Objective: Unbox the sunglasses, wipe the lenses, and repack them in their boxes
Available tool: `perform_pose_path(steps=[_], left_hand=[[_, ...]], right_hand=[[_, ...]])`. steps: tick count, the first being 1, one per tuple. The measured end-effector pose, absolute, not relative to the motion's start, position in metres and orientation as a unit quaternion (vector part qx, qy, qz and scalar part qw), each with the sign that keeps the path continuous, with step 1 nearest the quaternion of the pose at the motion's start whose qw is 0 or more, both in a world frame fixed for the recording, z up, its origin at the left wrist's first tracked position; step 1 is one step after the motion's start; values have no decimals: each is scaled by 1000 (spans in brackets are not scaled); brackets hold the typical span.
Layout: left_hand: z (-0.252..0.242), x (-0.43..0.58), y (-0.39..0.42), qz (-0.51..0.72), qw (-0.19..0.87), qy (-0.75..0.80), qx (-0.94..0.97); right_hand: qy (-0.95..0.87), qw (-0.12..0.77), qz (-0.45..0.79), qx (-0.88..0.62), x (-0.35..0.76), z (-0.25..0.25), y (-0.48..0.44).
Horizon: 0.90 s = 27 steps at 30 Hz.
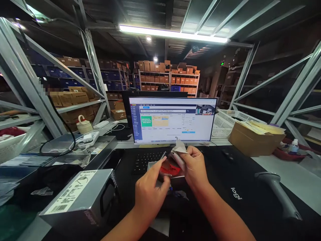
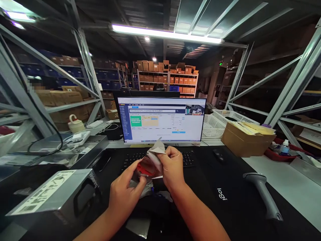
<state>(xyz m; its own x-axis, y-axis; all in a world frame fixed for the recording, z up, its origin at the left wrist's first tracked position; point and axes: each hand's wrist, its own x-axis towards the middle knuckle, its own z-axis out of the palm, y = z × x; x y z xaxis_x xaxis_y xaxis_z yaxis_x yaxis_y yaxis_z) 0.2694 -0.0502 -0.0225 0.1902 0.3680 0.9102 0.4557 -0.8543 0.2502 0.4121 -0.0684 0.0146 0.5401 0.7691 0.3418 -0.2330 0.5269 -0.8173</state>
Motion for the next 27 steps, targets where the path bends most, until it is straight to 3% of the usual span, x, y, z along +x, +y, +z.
perform_pose_path(steps=[9,14,17,20,25,27], left_hand=[[-14,248,-41,-581,-13,-355,-732],[-13,259,-48,-566,32,-270,-778],[-16,265,-51,-548,38,-236,-801],[-18,260,-46,-552,34,-252,-794],[-16,246,-37,-550,-21,-302,-778],[-13,247,-38,-539,-55,-310,-781]], right_hand=[[-533,723,196,-393,369,5,-78],[-367,745,440,-341,398,26,-73],[-270,761,515,-288,408,32,-70],[-294,773,471,-307,394,20,-69],[-417,749,293,-423,367,-2,-72],[-403,745,316,-426,373,2,-72]])
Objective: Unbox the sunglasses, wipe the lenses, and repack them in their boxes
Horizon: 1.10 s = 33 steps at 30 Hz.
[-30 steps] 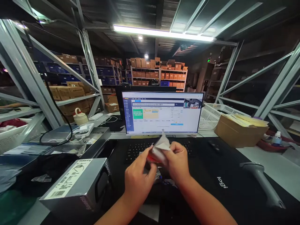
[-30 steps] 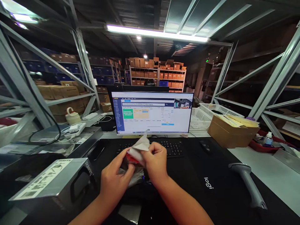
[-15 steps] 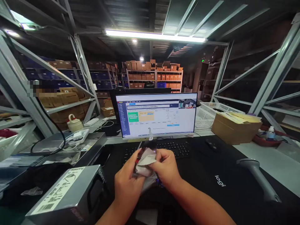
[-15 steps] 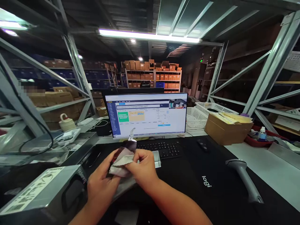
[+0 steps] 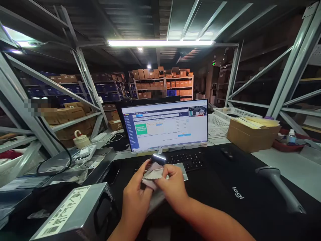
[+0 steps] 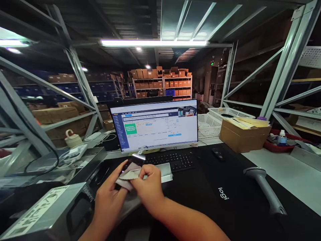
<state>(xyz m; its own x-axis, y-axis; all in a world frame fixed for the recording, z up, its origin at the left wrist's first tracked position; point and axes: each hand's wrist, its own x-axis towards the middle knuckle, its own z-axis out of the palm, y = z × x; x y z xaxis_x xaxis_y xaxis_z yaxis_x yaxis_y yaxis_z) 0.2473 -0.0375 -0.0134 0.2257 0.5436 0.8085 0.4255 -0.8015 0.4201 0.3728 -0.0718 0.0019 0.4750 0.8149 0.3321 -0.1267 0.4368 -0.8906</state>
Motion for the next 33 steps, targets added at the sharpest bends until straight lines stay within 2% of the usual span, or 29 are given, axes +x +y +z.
perform_pose_path(steps=[3,7,11,16,24,28,31,33], left_hand=[[-12,255,-42,527,70,292,795],[-13,263,-45,522,22,252,814],[-14,259,-41,553,3,258,792],[-9,247,-38,548,19,293,783],[11,236,-31,480,46,266,835],[18,221,-23,459,33,281,842],[22,215,-23,397,55,259,879],[24,217,-26,371,64,238,895]], right_hand=[[-326,760,417,-377,395,16,-68],[-270,774,489,-299,415,29,-64],[-297,782,456,-304,399,20,-66],[-410,730,356,-416,377,6,-71],[-313,784,412,-344,428,19,-54],[-321,812,346,-344,477,28,-51],[-348,844,201,-356,499,30,-60],[-401,821,105,-391,495,30,-71]])
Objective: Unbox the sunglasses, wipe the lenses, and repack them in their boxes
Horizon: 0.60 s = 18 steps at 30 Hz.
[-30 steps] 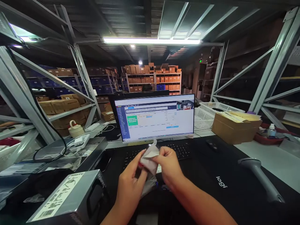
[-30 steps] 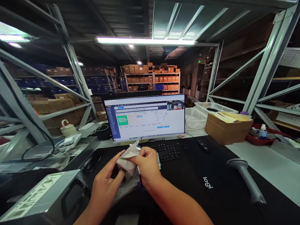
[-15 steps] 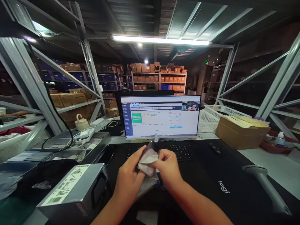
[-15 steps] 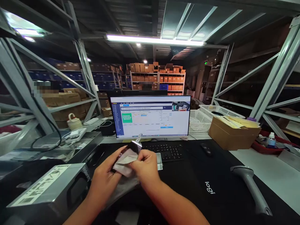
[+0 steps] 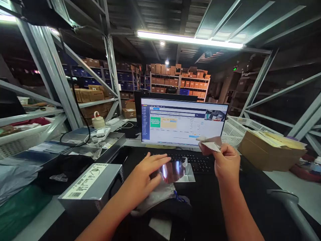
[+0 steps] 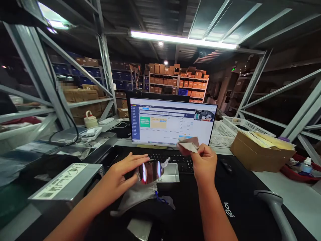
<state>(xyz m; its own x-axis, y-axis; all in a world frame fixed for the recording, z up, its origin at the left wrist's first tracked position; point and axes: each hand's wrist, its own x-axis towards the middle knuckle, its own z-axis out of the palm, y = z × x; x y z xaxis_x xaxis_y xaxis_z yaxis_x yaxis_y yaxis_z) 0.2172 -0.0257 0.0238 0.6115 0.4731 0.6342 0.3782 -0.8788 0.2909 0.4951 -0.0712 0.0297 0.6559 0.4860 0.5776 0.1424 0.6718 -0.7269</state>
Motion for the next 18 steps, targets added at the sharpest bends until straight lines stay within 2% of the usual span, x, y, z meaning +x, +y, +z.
perform_pose_path(steps=[2,7,10,14,18], left_hand=[[25,221,-30,369,50,214,903],[24,226,-35,409,1,170,897],[22,225,-33,470,-34,172,865],[23,223,-31,489,-47,166,855],[23,226,-34,475,-63,139,867]], right_hand=[[-490,760,86,-418,478,29,-83],[-746,524,109,-397,434,33,-102],[-771,466,120,-416,438,36,-102],[-801,378,211,-414,462,40,-99],[-802,356,216,-428,456,36,-99]])
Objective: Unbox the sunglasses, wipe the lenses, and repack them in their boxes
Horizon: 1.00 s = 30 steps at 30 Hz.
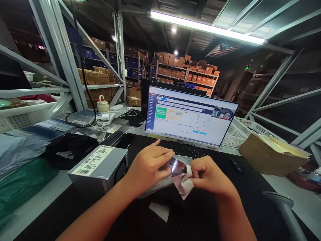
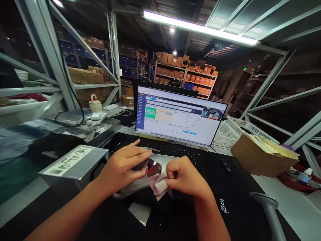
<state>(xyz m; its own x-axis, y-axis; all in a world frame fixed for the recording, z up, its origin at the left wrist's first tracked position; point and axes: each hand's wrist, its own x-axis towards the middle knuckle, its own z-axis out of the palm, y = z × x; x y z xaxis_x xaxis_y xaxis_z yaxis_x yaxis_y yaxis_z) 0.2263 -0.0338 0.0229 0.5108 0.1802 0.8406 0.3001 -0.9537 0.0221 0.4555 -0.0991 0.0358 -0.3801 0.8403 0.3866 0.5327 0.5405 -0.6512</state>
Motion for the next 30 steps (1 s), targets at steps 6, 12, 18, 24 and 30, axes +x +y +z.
perform_pose_path(steps=[6,12,18,24,30], left_hand=[[18,233,-37,-427,116,-82,-893],[26,222,-35,-445,56,-109,-887],[24,223,-39,-449,21,-117,-885],[18,229,-39,-423,76,-82,-899],[26,220,-27,-441,24,-96,-892]], right_hand=[[-721,395,215,-527,416,26,-106],[-832,287,278,-385,462,38,-103],[-841,274,320,-341,482,38,-97],[-792,323,208,-474,435,32,-105],[-828,300,237,-410,456,34,-97]])
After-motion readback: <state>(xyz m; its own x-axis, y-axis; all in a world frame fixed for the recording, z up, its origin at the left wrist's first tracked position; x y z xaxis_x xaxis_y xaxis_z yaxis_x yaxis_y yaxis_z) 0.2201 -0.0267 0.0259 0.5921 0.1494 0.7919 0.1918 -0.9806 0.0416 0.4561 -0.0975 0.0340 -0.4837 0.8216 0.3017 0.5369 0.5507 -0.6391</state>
